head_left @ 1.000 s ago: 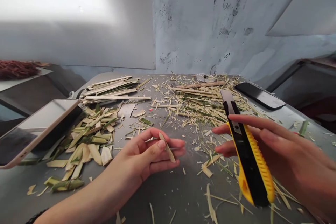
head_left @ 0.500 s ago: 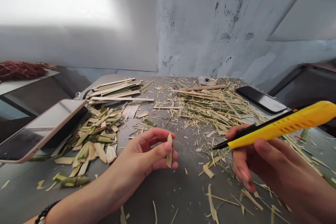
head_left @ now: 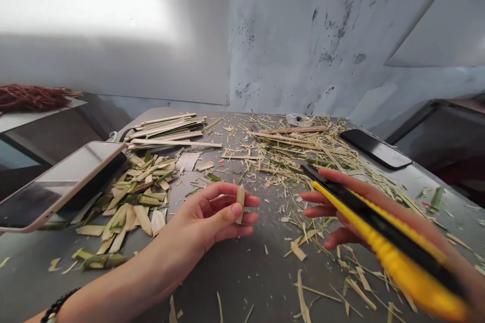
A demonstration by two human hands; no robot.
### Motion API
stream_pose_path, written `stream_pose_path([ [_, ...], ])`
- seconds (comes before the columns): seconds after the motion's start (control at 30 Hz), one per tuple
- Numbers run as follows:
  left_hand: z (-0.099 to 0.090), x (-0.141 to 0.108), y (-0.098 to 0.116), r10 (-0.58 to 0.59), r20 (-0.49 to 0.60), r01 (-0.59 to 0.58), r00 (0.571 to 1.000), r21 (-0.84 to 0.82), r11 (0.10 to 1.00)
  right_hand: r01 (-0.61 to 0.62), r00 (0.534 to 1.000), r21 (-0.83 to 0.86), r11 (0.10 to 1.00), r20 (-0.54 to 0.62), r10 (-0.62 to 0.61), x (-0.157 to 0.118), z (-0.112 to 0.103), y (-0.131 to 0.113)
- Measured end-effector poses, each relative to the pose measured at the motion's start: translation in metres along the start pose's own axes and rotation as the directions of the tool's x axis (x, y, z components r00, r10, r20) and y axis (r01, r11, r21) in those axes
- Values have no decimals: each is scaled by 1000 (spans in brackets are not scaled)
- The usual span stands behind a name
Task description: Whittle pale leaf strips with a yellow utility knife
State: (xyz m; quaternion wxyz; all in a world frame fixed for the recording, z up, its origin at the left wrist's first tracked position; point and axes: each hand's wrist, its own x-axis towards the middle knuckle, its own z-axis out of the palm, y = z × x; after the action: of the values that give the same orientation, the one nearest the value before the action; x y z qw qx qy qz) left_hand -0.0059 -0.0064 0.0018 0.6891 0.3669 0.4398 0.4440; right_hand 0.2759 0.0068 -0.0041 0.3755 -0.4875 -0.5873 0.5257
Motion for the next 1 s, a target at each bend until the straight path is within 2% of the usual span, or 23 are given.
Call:
stream_pose_path([
  [0.1, 1, 0, -4, 25, 67, -25, 997, -3, 1000, -217, 965, 250, 944, -93, 246, -7, 6, -9],
  [0.17, 1, 0, -7, 33, 112, -29, 993, -32, 999, -273, 939, 287, 918, -129, 320, -10, 9, -11],
  [0.33, 0, 2, -12, -12, 153, 15, 988, -23, 1000, -126, 992, 208, 970, 54, 117, -3, 7, 0],
  [0.5, 0, 3, -14, 2, 173, -3, 985, 6, 1000, -77, 986, 135, 988, 154, 56, 2, 5, 6],
  [0.57, 0, 3, -15, 9, 189, -15, 982, 31, 999, -57, 985, 91, 994, 169, 41, 0, 7, 4],
  [0.73, 1, 0, -21, 12, 231, -10, 973, -8, 1000, -65, 992, 31, 997, 107, 61, -7, 16, -3],
  [0.83, 5, -2, -24, 2, 231, 13, 973, -63, 998, 20, 984, -143, 990, 177, 6, -6, 18, -4],
  [0.93, 11, -5, -26, -30, 255, 54, 966, -87, 995, 173, 972, -391, 904, 218, -91, -3, 18, 2],
  [1.0, 15, -7, -27, -46, 272, 70, 961, -78, 994, 229, 963, -462, 857, 237, -129, -3, 20, 7],
])
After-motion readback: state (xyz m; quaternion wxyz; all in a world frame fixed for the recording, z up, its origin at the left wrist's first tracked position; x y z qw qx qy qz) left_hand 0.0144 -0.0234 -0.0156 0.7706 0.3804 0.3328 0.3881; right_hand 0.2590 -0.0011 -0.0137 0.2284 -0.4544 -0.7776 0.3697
